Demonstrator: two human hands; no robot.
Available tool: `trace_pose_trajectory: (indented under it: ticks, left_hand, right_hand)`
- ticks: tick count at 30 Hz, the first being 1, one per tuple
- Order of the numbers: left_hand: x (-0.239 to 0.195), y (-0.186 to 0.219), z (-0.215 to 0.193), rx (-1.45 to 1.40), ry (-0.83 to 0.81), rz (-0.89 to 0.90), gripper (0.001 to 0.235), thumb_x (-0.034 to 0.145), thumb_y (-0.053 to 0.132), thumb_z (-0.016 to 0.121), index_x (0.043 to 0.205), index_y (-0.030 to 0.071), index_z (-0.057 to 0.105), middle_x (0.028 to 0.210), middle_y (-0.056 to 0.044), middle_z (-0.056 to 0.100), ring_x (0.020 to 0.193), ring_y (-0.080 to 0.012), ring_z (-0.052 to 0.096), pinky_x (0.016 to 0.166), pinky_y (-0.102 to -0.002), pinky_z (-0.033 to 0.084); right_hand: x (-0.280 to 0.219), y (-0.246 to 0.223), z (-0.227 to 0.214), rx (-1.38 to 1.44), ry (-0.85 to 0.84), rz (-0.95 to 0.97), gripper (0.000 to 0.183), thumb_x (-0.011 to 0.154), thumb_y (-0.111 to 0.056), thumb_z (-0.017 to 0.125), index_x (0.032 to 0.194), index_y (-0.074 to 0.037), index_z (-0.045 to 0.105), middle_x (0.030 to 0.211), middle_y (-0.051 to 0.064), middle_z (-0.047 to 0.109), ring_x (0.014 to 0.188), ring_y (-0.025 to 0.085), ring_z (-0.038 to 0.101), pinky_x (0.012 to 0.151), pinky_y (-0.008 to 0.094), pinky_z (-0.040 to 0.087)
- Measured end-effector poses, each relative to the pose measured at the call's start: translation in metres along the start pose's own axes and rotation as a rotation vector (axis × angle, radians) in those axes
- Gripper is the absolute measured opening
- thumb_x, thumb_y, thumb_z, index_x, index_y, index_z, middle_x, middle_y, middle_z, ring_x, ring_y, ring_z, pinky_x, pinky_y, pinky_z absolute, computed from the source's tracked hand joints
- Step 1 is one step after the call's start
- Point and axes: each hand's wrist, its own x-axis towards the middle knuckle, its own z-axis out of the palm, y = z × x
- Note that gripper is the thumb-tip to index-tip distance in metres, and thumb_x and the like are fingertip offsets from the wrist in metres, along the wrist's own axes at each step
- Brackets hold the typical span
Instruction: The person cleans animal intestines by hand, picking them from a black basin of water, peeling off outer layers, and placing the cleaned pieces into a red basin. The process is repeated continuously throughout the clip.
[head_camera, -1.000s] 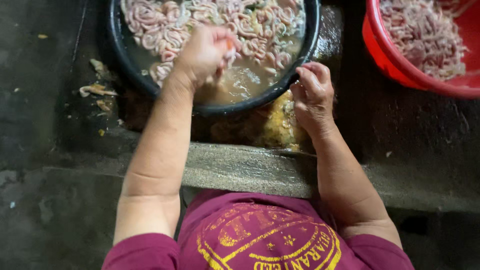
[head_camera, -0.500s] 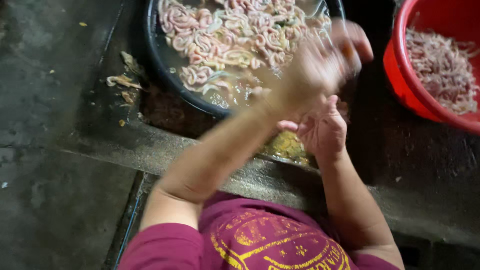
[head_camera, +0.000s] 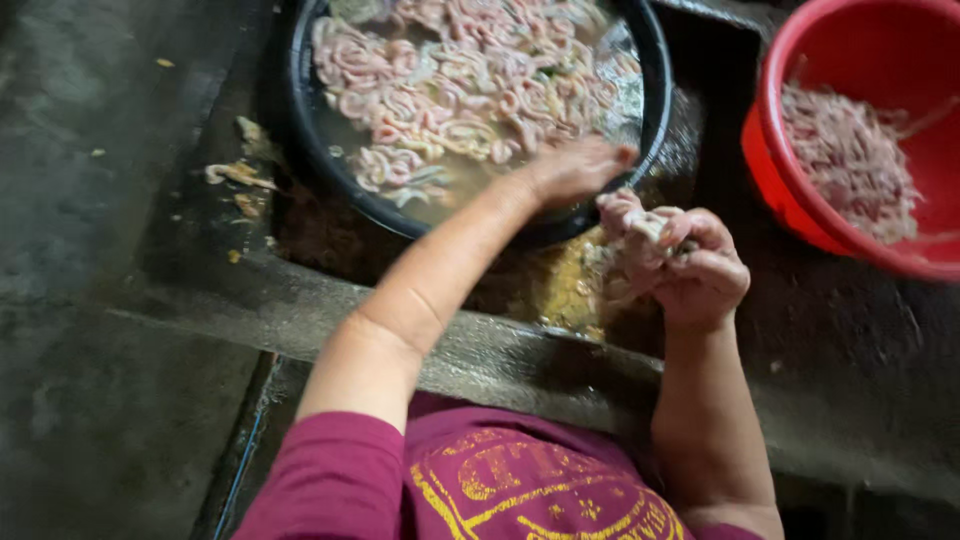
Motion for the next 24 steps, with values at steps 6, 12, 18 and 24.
trace_pose_trajectory:
  ticks: [6, 12, 18, 24]
  left_hand:
    - [-0.016, -0.048, -0.024, 0.457, -0.116, -0.333, 0.027, 0.093, 0.033, 0.057, 0.106, 0.014, 0.07, 0.115, -0.01, 0.066, 0.112, -0.0233, 0.06, 0.108, -0.057, 0.037]
    - [-0.039, -0.078, -0.054, 0.735, 0.147, -0.425, 0.042, 0.075, 0.028, 0.082, 0.112, 0.009, 0.074, 0.125, -0.014, 0.065, 0.124, -0.0336, 0.056, 0.1, -0.051, 0.047]
    - [-0.063, 0.033, -0.045, 0.489, 0.038, -0.375, 0.032, 0.112, 0.026, 0.046, 0.135, 0.012, 0.063, 0.13, -0.01, 0.068, 0.111, -0.0261, 0.069, 0.095, -0.044, 0.058]
    - [-0.095, 0.098, 0.021, -1.23, -0.076, 0.111, 0.057, 0.092, 0.007, 0.074, 0.143, 0.002, 0.049, 0.112, -0.008, 0.071, 0.092, -0.0139, 0.074, 0.08, -0.03, 0.065]
  right_hand:
    - [0.001, -0.02, -0.003, 0.106, -0.138, -0.122, 0.027, 0.081, -0.015, 0.056, 0.099, 0.003, 0.065, 0.072, 0.014, 0.068, 0.059, 0.027, 0.062, 0.083, 0.043, 0.05]
    - [0.004, -0.025, -0.009, 0.014, -0.001, 0.037, 0.02, 0.089, -0.013, 0.059, 0.095, 0.005, 0.064, 0.073, 0.019, 0.061, 0.057, 0.027, 0.054, 0.063, 0.038, 0.048]
    - [0.003, -0.02, 0.003, 0.114, -0.141, -0.03, 0.019, 0.091, -0.012, 0.059, 0.1, 0.003, 0.066, 0.071, 0.013, 0.058, 0.052, 0.021, 0.052, 0.062, 0.036, 0.046]
    - [-0.008, -0.008, -0.018, 0.166, 0.014, -0.055, 0.03, 0.093, -0.013, 0.057, 0.115, 0.007, 0.064, 0.069, 0.014, 0.059, 0.052, 0.016, 0.052, 0.051, 0.029, 0.043]
